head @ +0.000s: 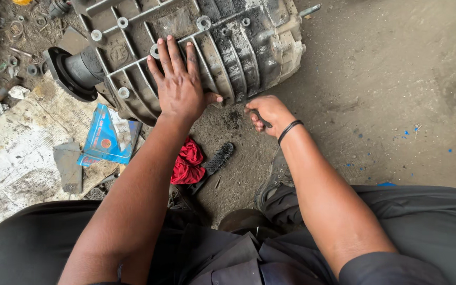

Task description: The person is cleaning the exterior of a large, dirty engine block using a small metal tool. They are scraping and picking at the surface to remove grime and debris from the cooling fins and crevices. The person works methodically along the side of the engine, occasionally adjusting their grip on the tool.

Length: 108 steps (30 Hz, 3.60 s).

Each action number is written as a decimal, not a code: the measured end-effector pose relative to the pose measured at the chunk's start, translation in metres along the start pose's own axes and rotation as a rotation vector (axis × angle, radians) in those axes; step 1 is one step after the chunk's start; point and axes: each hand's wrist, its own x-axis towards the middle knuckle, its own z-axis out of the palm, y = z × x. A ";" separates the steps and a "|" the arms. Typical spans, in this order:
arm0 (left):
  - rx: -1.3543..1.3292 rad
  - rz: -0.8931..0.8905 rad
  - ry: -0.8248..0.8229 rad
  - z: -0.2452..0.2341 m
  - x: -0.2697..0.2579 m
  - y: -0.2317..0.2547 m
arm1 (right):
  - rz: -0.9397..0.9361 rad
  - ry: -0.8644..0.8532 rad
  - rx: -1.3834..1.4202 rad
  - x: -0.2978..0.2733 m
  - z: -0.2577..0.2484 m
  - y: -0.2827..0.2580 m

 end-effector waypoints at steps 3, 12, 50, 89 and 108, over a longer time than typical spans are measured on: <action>0.013 0.020 0.032 0.000 -0.002 0.000 | -0.070 0.037 0.062 0.005 0.005 0.000; -0.021 0.008 0.030 0.000 -0.002 0.000 | 0.015 -0.100 0.466 0.029 0.004 0.002; 0.003 0.013 0.042 0.004 -0.002 -0.001 | 0.093 -0.146 0.165 0.022 0.009 -0.021; -0.026 0.010 0.032 0.000 -0.002 0.000 | -0.519 0.311 -0.977 0.028 0.011 0.019; -0.015 -0.001 0.041 0.011 0.001 -0.001 | -0.002 0.072 0.223 0.040 0.036 0.004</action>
